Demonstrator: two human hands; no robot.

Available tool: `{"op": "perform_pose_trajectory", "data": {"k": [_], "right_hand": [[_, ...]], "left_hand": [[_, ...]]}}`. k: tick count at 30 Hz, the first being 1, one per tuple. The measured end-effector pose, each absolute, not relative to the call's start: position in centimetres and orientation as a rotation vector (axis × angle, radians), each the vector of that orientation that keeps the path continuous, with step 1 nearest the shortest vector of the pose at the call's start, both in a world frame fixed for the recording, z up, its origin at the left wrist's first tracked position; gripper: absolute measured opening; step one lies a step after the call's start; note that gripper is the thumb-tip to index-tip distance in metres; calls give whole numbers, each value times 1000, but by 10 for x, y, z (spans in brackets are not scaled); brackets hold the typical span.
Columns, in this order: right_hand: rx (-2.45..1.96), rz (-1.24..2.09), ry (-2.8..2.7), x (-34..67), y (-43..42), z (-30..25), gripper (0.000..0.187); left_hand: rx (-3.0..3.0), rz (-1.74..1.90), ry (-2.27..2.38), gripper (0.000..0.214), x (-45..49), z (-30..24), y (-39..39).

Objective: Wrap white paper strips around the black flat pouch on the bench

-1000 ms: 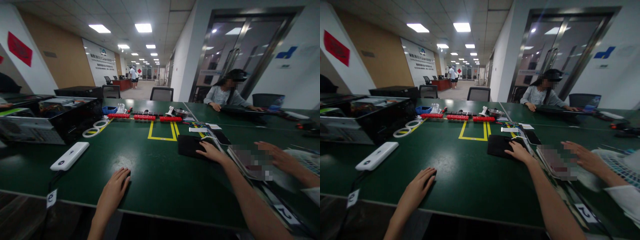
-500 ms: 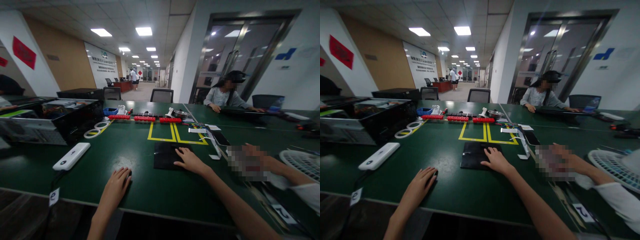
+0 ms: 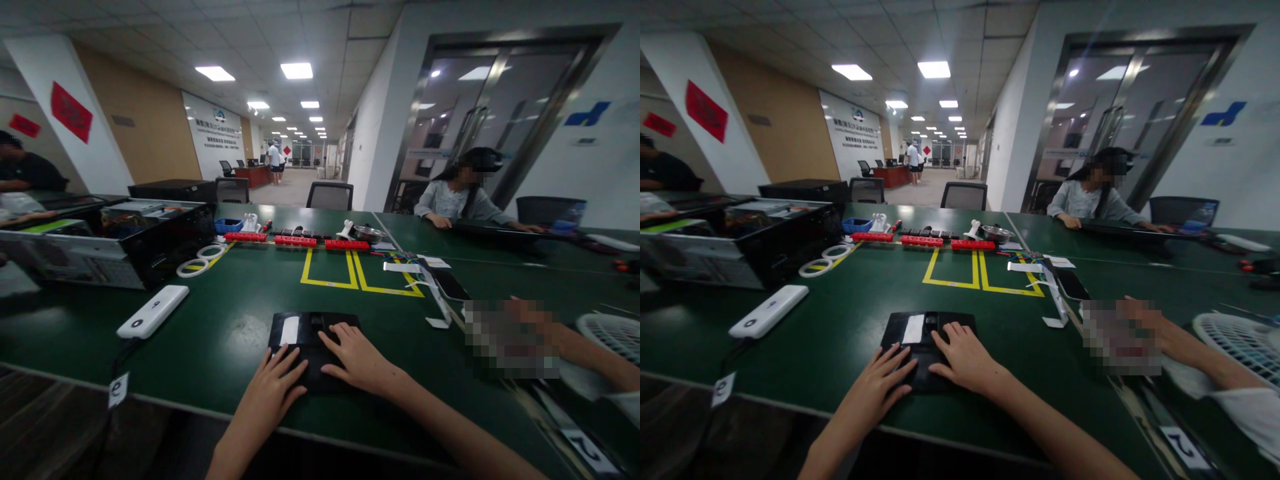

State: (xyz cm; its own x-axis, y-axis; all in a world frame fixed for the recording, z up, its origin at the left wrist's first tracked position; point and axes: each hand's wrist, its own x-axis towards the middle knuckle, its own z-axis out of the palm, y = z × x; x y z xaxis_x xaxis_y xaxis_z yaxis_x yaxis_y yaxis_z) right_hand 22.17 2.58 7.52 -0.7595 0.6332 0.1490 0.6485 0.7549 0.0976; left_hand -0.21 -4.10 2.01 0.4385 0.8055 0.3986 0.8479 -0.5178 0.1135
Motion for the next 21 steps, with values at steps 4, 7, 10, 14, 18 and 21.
{"op": "perform_pose_trajectory", "data": {"k": [4, 7, 10, 14, 18, 21], "right_hand": [[-1007, -156, -2840, 221, 28, 77, 59], [-938, -73, -2847, 230, 42, 82, 50], [-1022, -126, -2774, 251, 66, 86, 43], [-1501, -430, -2489, 302, 104, 88, 38], [-1965, -635, -2139, 363, 131, 80, 39], [-2180, -593, -1988, 395, 141, 70, 40]], "left_hand": [[-2639, -572, -1517, 43, -9, 24, -40], [-2679, -528, -1559, 44, -11, 31, -37], [-2693, -518, -1611, 41, -11, 33, -33], [-2710, -524, -1649, 41, -10, 31, -29], [-2714, -547, -1663, 41, -10, 30, -30], [-2713, -556, -1656, 41, -10, 30, -31]]}}
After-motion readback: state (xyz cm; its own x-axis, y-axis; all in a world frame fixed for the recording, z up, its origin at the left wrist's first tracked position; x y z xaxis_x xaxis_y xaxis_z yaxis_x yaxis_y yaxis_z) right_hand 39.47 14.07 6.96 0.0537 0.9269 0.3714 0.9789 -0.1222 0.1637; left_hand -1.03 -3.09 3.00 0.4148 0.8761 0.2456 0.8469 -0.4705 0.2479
